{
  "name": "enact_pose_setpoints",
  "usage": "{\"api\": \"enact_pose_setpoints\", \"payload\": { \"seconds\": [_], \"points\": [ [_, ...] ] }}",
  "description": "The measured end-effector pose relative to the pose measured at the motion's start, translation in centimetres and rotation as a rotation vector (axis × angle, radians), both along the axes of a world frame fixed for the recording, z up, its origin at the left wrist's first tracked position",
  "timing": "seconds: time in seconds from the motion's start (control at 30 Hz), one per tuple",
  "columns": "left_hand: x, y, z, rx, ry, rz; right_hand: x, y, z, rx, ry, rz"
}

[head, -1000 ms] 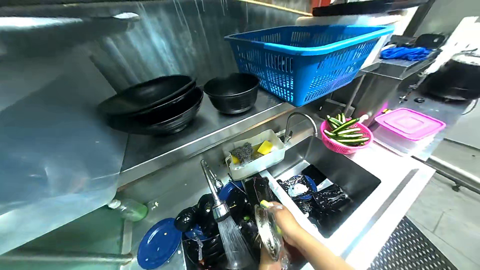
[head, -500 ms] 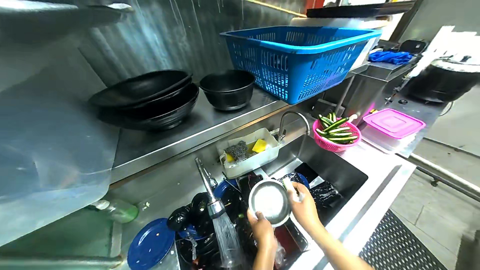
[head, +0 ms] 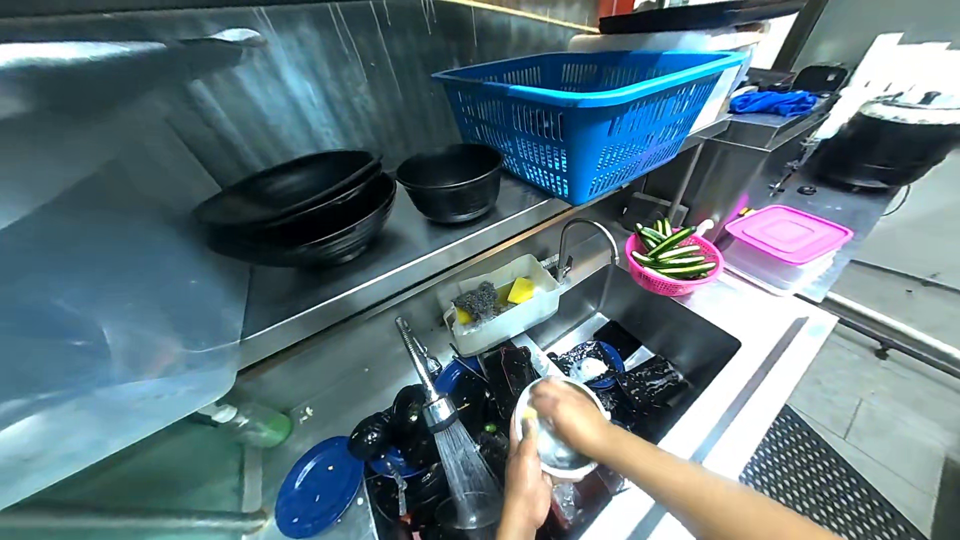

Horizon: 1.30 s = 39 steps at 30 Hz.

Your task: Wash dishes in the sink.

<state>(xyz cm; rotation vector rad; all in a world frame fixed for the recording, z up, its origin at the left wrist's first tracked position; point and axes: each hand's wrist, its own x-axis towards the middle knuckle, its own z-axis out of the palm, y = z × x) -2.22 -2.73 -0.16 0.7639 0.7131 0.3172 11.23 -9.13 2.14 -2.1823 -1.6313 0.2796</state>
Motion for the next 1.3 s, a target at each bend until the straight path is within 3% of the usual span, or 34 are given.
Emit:
{"api": "enact_pose_setpoints", "payload": {
  "seconds": [0.1,0.2,0.3,0.4,0.5,0.6,0.7,0.83,0.93,1.03,1.1,1.2,1.23,1.3],
  "points": [
    [0.4,0.7,0.0,0.209,-0.029,0.085,0.0,0.6,0.4,-0.218,-0.12,-0.267],
    [0.6,2.6,-0.4,0.449,-0.082,0.097,-2.9,0.3,1.3,-0.421,0.124,-0.286],
    [0.7,2.6,-0.4,0.541,-0.034,0.098,-4.0,0.9,1.8,-0.221,0.344,-0.11],
    [1.2,1.6,0.4,0.595,-0.044,0.125,-1.9,2.5,2.8,0.067,0.305,-0.213],
    [1.0,1.6,0.6,0.786,-0.069,0.102,0.0,2.3,1.0,-0.106,0.169,-0.402],
    [1.0,2.9,-0.3,0.958,-0.05,0.125,-2.1,0.7,-1.4,-0.203,0.417,-0.357],
    [1.8,3.0,-1.6,0.842,0.0,0.328,-3.6,-1.3,-1.5,-0.02,0.688,-0.405],
    [4.1,1.9,-1.1,0.334,0.212,0.538,-3.8,-2.7,-3.5,0.511,1.053,-0.823],
    [5.0,-1.2,-1.8,0.204,0.275,0.299,-2.3,-3.0,-3.0,0.601,1.305,-0.917],
    [3.5,-1.3,-3.2,0.263,0.289,-0.06,2.0,-4.8,-4.8,0.519,1.083,-1.044],
    [0.3,0.9,-5.7,0.671,0.48,-0.29,5.8,-7.1,-6.1,0.382,0.845,-1.173],
    [-5.6,4.5,-8.4,1.293,1.006,-0.53,10.2,-9.9,-8.8,0.134,0.635,-1.32],
    [-7.1,5.2,-9.4,1.391,1.109,-0.559,11.3,-10.7,-9.8,0.072,0.617,-1.358],
    [-9.6,6.4,-10.9,1.391,1.162,-0.649,12.7,-11.7,-11.7,-0.033,0.634,-1.431]
  ]
}}
